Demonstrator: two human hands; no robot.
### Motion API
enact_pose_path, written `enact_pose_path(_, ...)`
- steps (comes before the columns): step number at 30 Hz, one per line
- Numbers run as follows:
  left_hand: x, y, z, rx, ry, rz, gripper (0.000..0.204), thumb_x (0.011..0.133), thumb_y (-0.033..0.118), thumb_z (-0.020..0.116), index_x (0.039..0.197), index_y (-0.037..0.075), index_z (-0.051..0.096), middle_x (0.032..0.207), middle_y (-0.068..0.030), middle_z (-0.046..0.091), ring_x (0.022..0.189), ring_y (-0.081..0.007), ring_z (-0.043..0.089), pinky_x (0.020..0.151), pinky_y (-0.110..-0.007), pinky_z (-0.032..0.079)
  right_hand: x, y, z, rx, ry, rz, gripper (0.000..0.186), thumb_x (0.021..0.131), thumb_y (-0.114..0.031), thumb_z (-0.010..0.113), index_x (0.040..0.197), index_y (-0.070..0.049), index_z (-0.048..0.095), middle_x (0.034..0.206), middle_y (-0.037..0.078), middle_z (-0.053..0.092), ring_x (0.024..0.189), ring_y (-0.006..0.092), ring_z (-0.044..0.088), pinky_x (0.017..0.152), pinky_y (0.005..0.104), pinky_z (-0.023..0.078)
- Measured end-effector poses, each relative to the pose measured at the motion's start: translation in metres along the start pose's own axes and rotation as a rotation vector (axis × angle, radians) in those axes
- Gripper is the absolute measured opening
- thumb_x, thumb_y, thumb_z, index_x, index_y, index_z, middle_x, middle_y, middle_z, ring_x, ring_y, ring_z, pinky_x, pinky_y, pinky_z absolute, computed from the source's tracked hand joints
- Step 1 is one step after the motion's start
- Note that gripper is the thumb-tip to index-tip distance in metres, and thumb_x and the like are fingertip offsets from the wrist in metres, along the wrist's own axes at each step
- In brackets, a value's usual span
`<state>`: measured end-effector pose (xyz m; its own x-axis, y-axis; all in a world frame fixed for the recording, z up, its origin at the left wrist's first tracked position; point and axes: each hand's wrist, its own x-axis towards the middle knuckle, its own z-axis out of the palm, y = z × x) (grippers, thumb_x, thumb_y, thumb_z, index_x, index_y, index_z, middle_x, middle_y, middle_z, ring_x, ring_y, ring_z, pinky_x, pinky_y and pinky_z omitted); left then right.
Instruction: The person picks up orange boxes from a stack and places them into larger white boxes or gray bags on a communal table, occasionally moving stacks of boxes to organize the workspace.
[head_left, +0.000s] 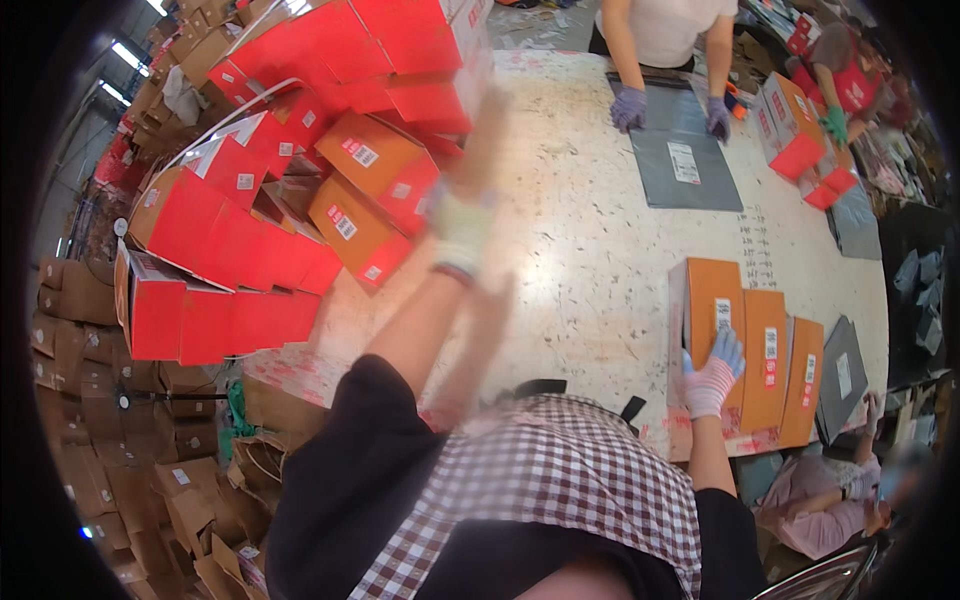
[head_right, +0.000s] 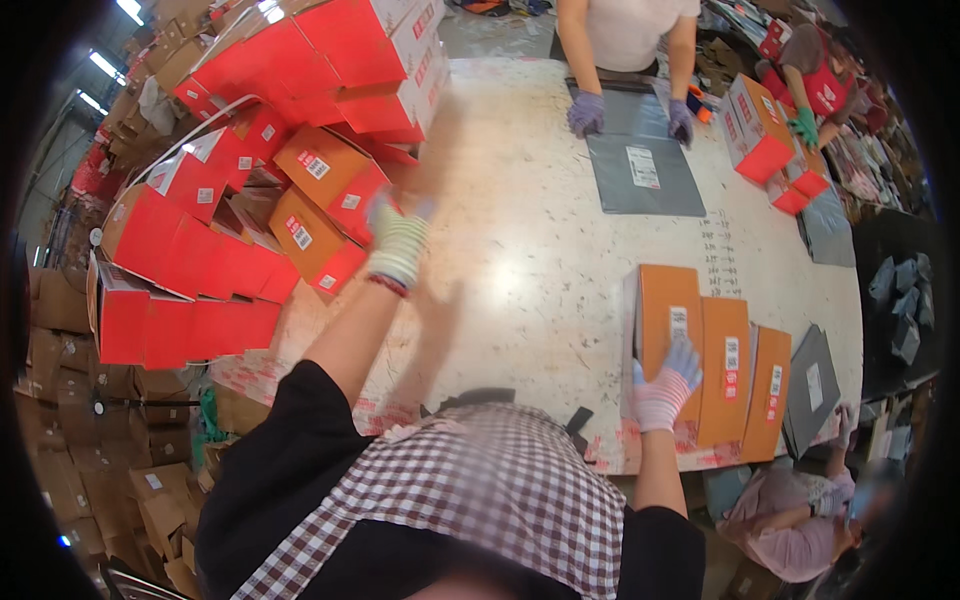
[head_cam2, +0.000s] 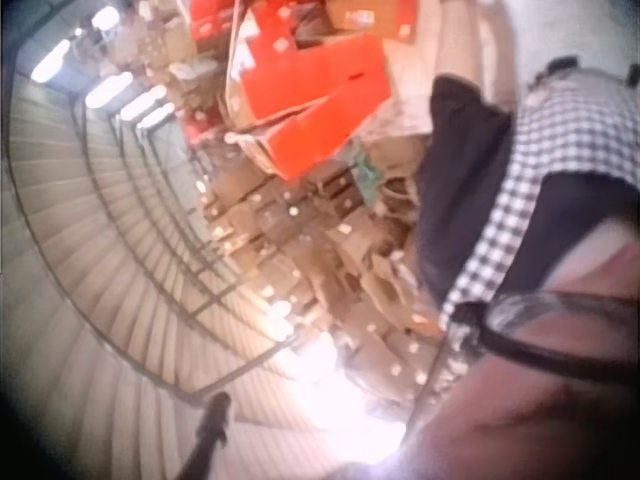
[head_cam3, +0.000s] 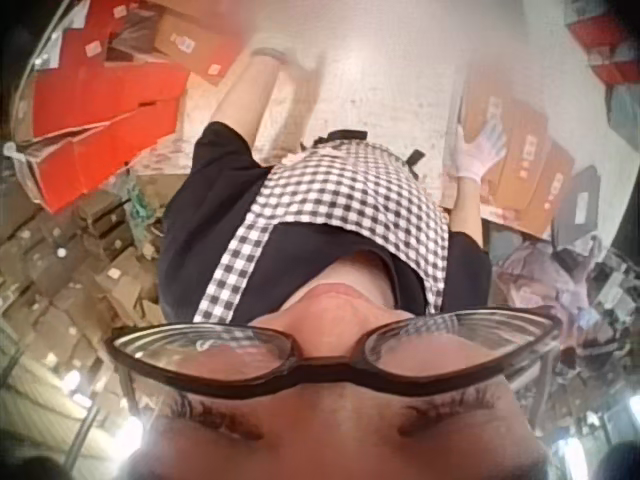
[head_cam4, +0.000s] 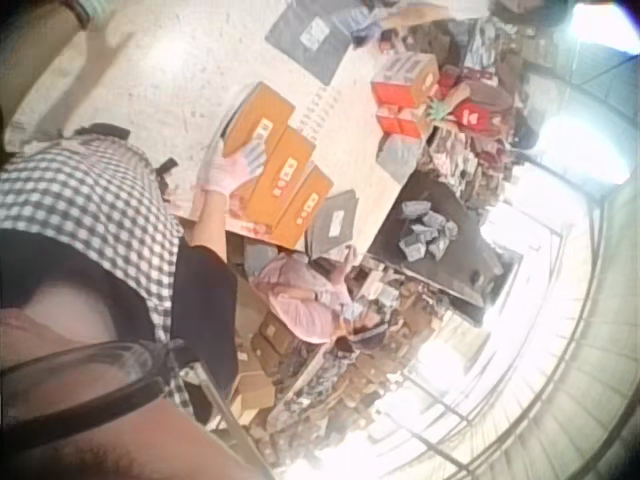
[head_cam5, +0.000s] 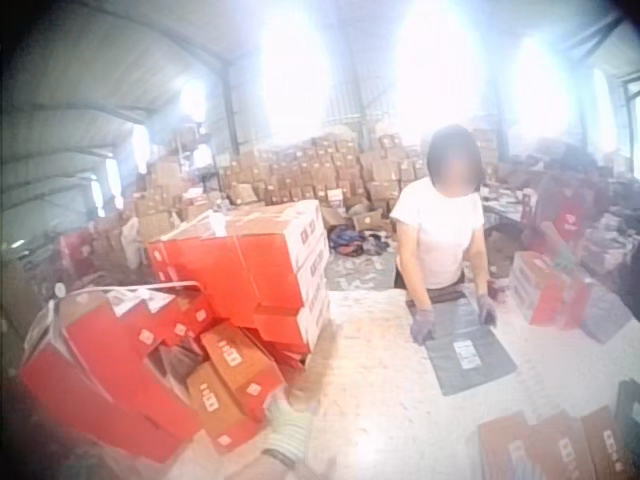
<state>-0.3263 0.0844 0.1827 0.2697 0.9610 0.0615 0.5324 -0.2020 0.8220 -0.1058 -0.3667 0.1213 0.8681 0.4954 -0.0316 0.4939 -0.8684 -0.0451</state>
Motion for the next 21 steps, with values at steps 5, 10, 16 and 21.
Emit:
enact_pose_path(5, 0.117, 0.022, -0.071, 0.579, 0.231, -0.456, 0.134, 0.068, 0.089, 0.067, 0.167, 0.013, 0.016, 0.169, -0.0295, 0.013, 0.153, -0.0546, 0.015, 0.115, -0.076, 0.018, 0.010, 0.004, 0.015, -0.095, 0.010, 0.001, 0.105, 0.084, -0.058, 0.071, 0.162, -0.005, 0.026, 0.168, 0.018, 0.027, 0.156, 0.0401, 0.022, 0.126, 0.0575, 0.012)
enact_pose_path(10, 0.178, -0.028, -0.091, 0.664, 0.105, -0.639, 0.141, 0.065, 0.087, 0.071, 0.168, 0.013, 0.009, 0.173, -0.0210, 0.004, 0.158, -0.0490, 0.002, 0.115, -0.077, 0.018, 0.011, 0.003, 0.012, -0.029, -0.003, 0.012, 0.106, 0.082, -0.059, 0.072, 0.162, -0.004, 0.027, 0.167, 0.021, 0.028, 0.155, 0.0398, 0.023, 0.126, 0.0582, 0.012)
enact_pose_path(16, 0.107, -0.032, -0.096, 0.740, 0.145, -0.203, 0.117, 0.072, 0.069, 0.077, 0.155, -0.002, 0.037, 0.153, -0.0262, 0.046, 0.141, -0.0430, 0.045, 0.119, -0.051, 0.035, 0.004, -0.008, -0.018, 0.092, 0.083, -0.009, 0.100, 0.078, -0.050, 0.077, 0.156, -0.002, 0.036, 0.156, 0.024, 0.040, 0.145, 0.0461, 0.034, 0.121, 0.0618, 0.020)
enact_pose_path(21, -0.041, -0.060, -0.105, 1.001, 0.163, 0.361, 0.107, 0.067, 0.052, 0.081, 0.156, 0.013, 0.036, 0.159, -0.0244, 0.035, 0.145, -0.0455, 0.037, 0.112, -0.059, 0.040, 0.001, -0.018, -0.014, 0.136, 0.117, -0.058, 0.072, 0.085, -0.040, 0.072, 0.143, -0.004, 0.051, 0.144, 0.022, 0.051, 0.136, 0.0410, 0.044, 0.114, 0.0592, 0.031)
